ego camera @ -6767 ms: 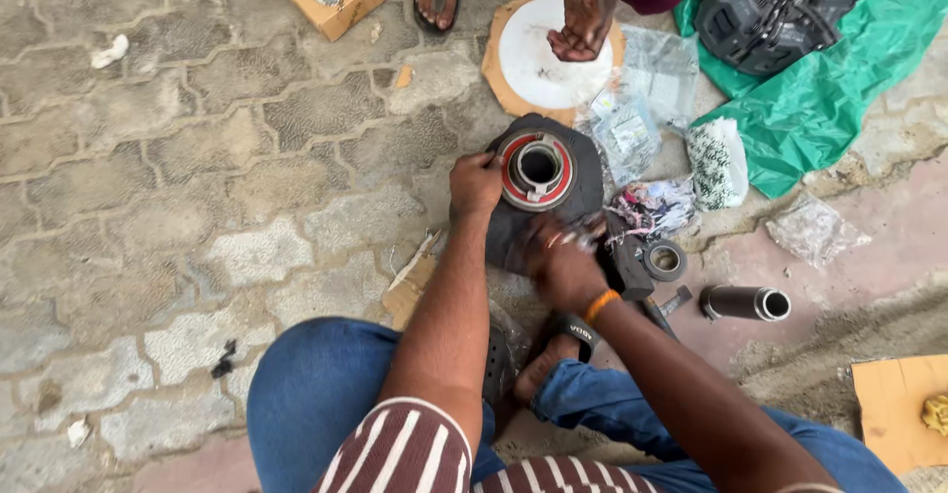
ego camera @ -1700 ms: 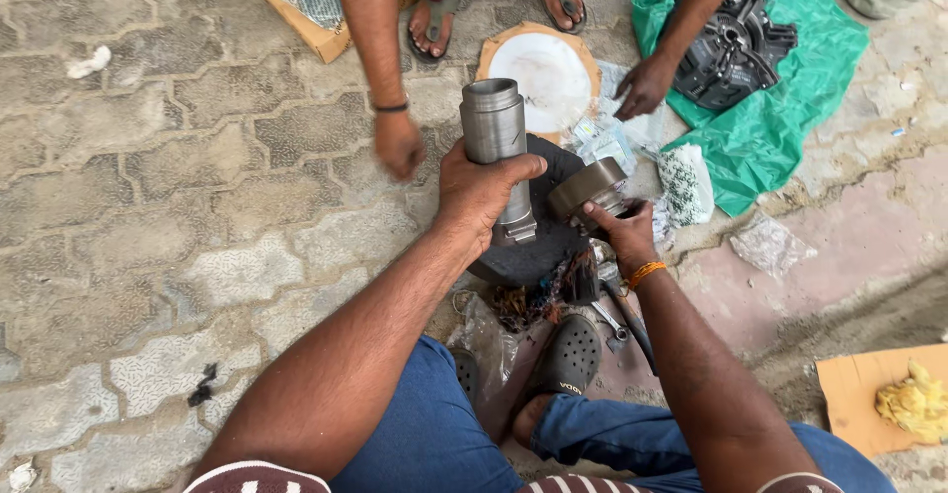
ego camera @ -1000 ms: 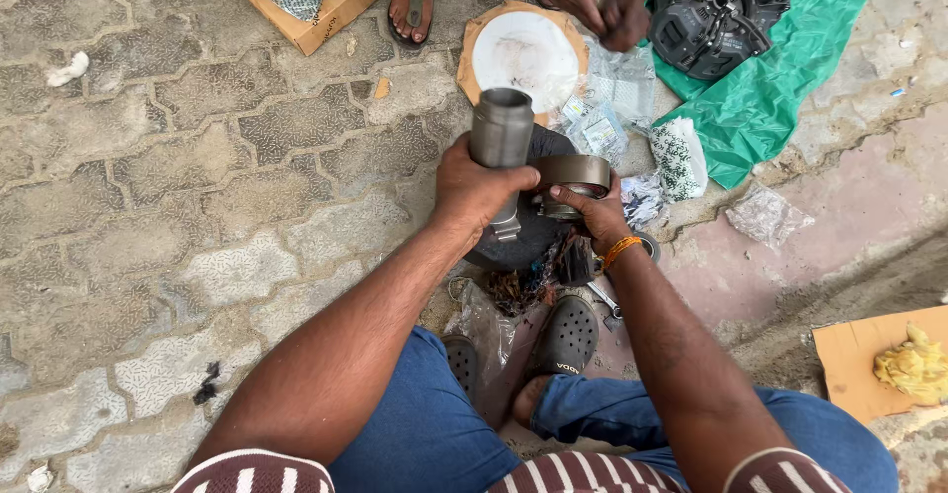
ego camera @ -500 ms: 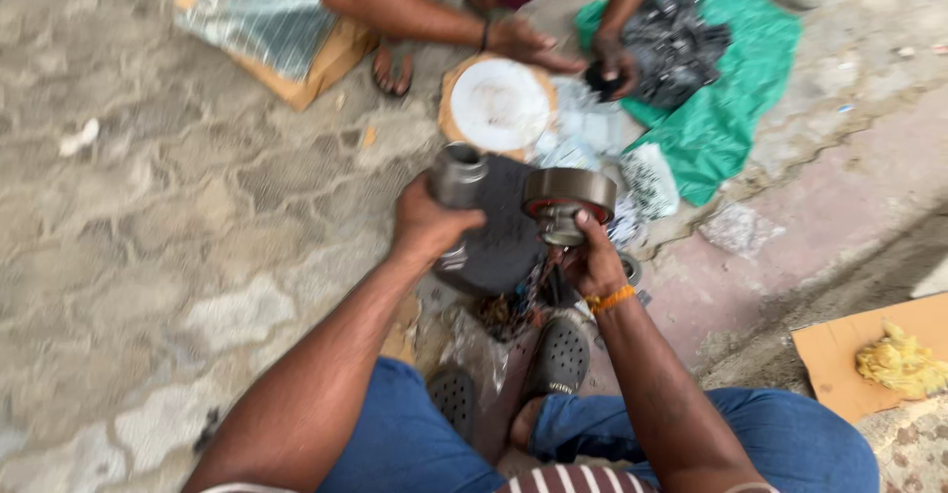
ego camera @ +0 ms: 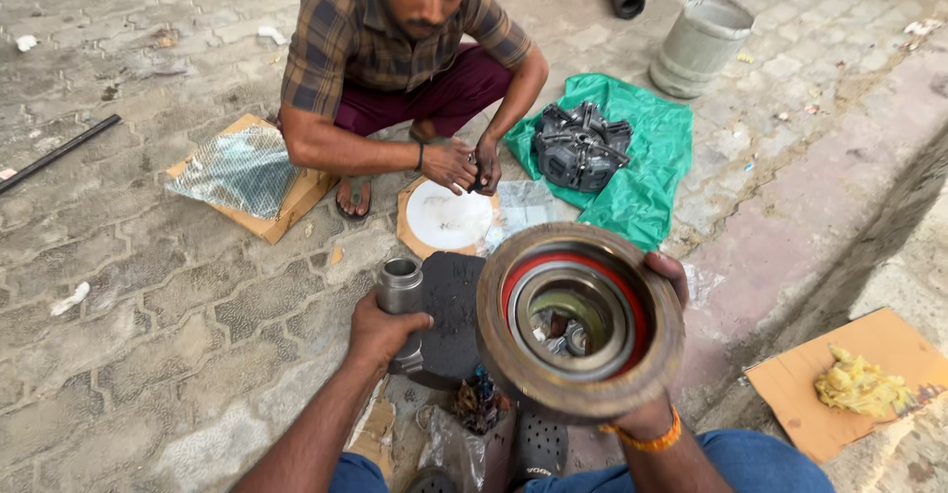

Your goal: The person sits on the ground and assembles a mechanical hub by placing a bearing into a metal housing. They use a hammer to tap the bearing into place and then fit a cylindrical metal sleeve over the assembly. The person handles the parts and tools directly with their hands.

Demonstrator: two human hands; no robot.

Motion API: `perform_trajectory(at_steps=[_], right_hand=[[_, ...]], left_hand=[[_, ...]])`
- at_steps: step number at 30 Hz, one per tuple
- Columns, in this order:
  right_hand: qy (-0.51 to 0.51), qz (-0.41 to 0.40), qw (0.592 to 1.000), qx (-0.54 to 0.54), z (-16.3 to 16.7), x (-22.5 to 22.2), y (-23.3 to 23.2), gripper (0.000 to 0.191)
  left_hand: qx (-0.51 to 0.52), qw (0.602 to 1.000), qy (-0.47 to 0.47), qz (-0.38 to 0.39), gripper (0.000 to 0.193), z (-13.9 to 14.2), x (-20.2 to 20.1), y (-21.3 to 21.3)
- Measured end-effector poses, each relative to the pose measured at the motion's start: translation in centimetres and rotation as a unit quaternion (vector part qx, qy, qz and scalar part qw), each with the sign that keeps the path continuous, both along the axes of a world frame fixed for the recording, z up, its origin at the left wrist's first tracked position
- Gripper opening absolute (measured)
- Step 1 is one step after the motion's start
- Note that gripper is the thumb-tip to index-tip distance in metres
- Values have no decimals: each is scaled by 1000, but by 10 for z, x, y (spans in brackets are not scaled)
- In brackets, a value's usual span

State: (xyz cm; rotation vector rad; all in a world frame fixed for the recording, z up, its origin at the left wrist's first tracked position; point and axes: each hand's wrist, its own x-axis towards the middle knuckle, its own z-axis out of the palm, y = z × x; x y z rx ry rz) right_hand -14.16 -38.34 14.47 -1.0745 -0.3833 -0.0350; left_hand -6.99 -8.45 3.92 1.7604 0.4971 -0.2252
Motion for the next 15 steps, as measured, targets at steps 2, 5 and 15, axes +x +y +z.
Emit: perform_trajectory(at_steps=[2, 5, 15], right_hand=[[0, 2, 1000, 10, 5, -10, -10, 100], [-2, -11, 1000, 25, 10, -21, -21, 100], [9, -46, 996, 70, 14, -31, -25, 99]], left_hand=[[-7, 1000, 13, 11, 68, 3, -5, -10], [-11, 1000, -22, -12, 64, 7, -13, -25], [-6, 942, -290, -168, 74, -6, -34, -65]])
